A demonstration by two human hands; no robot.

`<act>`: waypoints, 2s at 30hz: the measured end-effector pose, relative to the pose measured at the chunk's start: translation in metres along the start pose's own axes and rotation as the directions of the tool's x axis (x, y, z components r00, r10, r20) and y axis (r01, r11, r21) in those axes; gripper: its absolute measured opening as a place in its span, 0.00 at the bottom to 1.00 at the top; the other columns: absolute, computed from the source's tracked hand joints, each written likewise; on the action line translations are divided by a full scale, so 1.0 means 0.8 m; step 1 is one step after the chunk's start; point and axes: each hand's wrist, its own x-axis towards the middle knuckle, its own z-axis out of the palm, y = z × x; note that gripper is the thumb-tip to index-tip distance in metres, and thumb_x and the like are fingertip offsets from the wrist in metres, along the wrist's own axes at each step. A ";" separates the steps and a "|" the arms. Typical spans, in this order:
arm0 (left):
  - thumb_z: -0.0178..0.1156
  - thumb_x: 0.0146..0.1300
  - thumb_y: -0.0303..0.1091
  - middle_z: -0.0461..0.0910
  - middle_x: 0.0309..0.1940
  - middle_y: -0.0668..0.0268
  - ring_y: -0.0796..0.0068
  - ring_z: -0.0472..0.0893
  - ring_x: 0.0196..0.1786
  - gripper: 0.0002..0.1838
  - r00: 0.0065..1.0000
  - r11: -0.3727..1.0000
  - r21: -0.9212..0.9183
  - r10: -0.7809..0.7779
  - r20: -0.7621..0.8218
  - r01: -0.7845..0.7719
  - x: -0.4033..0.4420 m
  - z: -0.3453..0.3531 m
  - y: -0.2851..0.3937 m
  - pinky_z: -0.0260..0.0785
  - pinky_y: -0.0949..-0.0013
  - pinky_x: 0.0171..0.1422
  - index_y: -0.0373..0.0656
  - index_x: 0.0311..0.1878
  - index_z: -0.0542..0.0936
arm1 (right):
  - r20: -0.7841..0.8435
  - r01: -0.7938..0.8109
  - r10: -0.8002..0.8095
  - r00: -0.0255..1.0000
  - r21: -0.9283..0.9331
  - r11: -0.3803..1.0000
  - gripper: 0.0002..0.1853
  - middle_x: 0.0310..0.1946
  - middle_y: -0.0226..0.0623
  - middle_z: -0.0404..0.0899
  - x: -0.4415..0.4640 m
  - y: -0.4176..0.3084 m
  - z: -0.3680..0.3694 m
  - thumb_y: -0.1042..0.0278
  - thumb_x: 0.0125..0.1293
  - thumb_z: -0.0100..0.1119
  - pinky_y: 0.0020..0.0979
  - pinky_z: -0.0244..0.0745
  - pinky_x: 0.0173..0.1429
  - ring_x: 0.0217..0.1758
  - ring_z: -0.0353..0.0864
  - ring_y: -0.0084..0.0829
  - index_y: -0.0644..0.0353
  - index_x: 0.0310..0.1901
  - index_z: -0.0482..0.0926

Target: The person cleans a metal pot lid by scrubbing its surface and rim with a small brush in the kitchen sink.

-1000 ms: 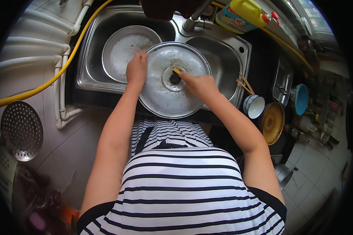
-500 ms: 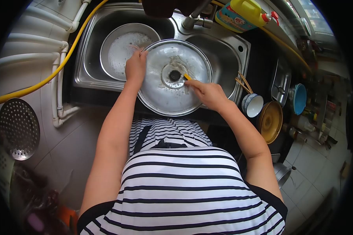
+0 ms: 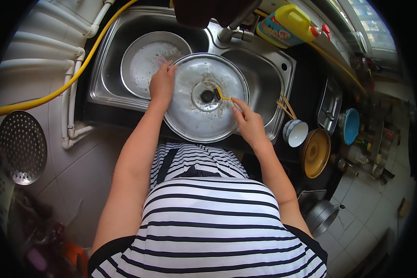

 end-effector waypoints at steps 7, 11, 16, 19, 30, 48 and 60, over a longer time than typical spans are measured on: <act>0.56 0.69 0.50 0.85 0.45 0.49 0.50 0.83 0.50 0.21 0.998 0.992 -0.109 0.056 -0.021 -0.058 0.006 0.009 -0.015 0.73 0.56 0.54 0.44 0.54 0.83 | -0.025 -0.097 0.127 0.992 0.503 0.859 0.17 0.18 0.25 0.64 -0.013 -0.007 0.036 0.63 0.72 0.57 0.25 0.63 0.30 0.23 0.61 0.17 0.50 0.61 0.79; 0.58 0.68 0.49 0.85 0.42 0.52 0.61 0.83 0.44 0.22 0.976 0.953 -0.288 -0.034 0.214 0.097 0.018 0.002 -0.044 0.72 0.63 0.51 0.38 0.49 0.84 | -0.181 -0.050 0.130 0.975 0.389 0.920 0.17 0.18 0.27 0.68 -0.024 -0.014 0.035 0.62 0.73 0.56 0.26 0.65 0.31 0.23 0.64 0.18 0.50 0.61 0.79; 0.57 0.70 0.49 0.83 0.34 0.52 0.61 0.81 0.38 0.23 0.975 0.914 -0.397 0.001 0.224 0.090 -0.018 -0.005 -0.054 0.71 0.62 0.46 0.33 0.43 0.82 | -0.226 0.033 0.037 0.973 0.296 0.955 0.17 0.25 0.34 0.80 -0.024 0.002 0.053 0.62 0.74 0.52 0.27 0.72 0.38 0.29 0.75 0.21 0.51 0.62 0.78; 0.54 0.71 0.49 0.82 0.31 0.48 0.54 0.80 0.36 0.24 0.996 0.960 -0.278 0.019 0.092 0.007 -0.028 0.003 -0.060 0.70 0.58 0.44 0.32 0.38 0.80 | -0.207 0.087 0.006 0.978 0.438 0.895 0.17 0.32 0.39 0.84 -0.016 0.007 0.054 0.63 0.75 0.51 0.26 0.74 0.44 0.35 0.81 0.23 0.51 0.62 0.78; 0.50 0.74 0.49 0.80 0.31 0.42 0.40 0.78 0.35 0.25 0.992 0.983 -0.151 0.095 -0.080 -0.106 -0.028 0.022 -0.060 0.69 0.50 0.42 0.32 0.35 0.78 | -0.059 -0.115 0.138 0.989 0.292 0.949 0.19 0.46 0.46 0.85 -0.033 -0.002 0.028 0.55 0.74 0.47 0.37 0.76 0.54 0.50 0.83 0.48 0.44 0.60 0.80; 0.47 0.76 0.47 0.81 0.33 0.42 0.38 0.80 0.38 0.24 0.972 0.998 -0.030 0.046 -0.229 -0.055 -0.024 0.023 -0.059 0.69 0.48 0.43 0.33 0.39 0.78 | -0.213 0.001 0.017 0.977 0.085 0.996 0.16 0.36 0.42 0.86 0.030 -0.025 0.044 0.55 0.73 0.51 0.41 0.79 0.45 0.36 0.85 0.46 0.40 0.58 0.82; 0.48 0.75 0.48 0.81 0.31 0.42 0.38 0.80 0.37 0.24 0.970 0.997 -0.053 0.047 -0.238 -0.061 -0.023 0.022 -0.054 0.69 0.47 0.43 0.32 0.37 0.78 | -0.247 0.055 -0.061 0.967 -0.032 0.998 0.16 0.30 0.45 0.85 0.048 -0.029 0.044 0.55 0.73 0.51 0.46 0.77 0.39 0.33 0.85 0.48 0.37 0.58 0.81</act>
